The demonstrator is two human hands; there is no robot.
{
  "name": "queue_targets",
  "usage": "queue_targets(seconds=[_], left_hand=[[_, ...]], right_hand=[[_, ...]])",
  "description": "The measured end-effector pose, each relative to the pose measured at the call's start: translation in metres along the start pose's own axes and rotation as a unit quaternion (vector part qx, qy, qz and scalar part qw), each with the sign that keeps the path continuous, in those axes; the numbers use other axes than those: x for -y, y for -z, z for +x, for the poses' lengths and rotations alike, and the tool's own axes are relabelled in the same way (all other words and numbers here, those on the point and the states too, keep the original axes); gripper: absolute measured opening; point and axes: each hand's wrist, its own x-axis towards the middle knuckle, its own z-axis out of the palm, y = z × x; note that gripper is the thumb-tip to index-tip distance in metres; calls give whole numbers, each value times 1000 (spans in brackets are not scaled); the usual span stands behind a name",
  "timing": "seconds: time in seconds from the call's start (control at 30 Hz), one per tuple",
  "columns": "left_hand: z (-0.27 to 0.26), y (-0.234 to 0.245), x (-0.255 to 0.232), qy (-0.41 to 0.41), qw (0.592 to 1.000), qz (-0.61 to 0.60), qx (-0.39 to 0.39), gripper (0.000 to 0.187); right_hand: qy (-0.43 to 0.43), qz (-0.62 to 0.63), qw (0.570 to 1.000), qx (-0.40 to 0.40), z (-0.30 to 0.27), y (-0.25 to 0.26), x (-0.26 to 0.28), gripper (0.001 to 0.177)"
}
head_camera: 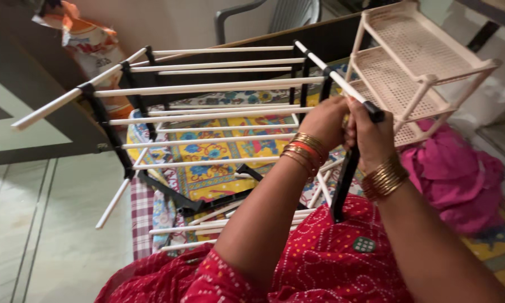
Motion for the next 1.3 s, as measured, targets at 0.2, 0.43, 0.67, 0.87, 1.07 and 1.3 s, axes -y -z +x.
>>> queue_targets(seconds=[0.2, 0.43, 0.67, 0.87, 1.07, 1.3], left_hand=[[26, -9, 29, 395, 576, -715, -12, 43], [109, -47, 19, 497, 734, -463, -8, 27], [137, -78, 36, 491, 780, -384, -59, 29], [149, -90, 41, 486, 791, -366, -63, 30], [160, -104, 45, 483, 806, -335, -68, 31], [170, -104, 73, 481, 816, -314, -72, 32]], right_hand=[[-10, 23, 999, 29, 1, 0, 7, 54], [50, -33, 998, -13, 0, 0, -2, 45], [22, 29, 997, -70, 4, -3, -12, 27], [24, -2, 995, -94, 7, 6, -14, 29], [83, 51, 992, -85, 15, 12, -26, 19], [94, 8, 993, -69, -8, 5, -5, 32]])
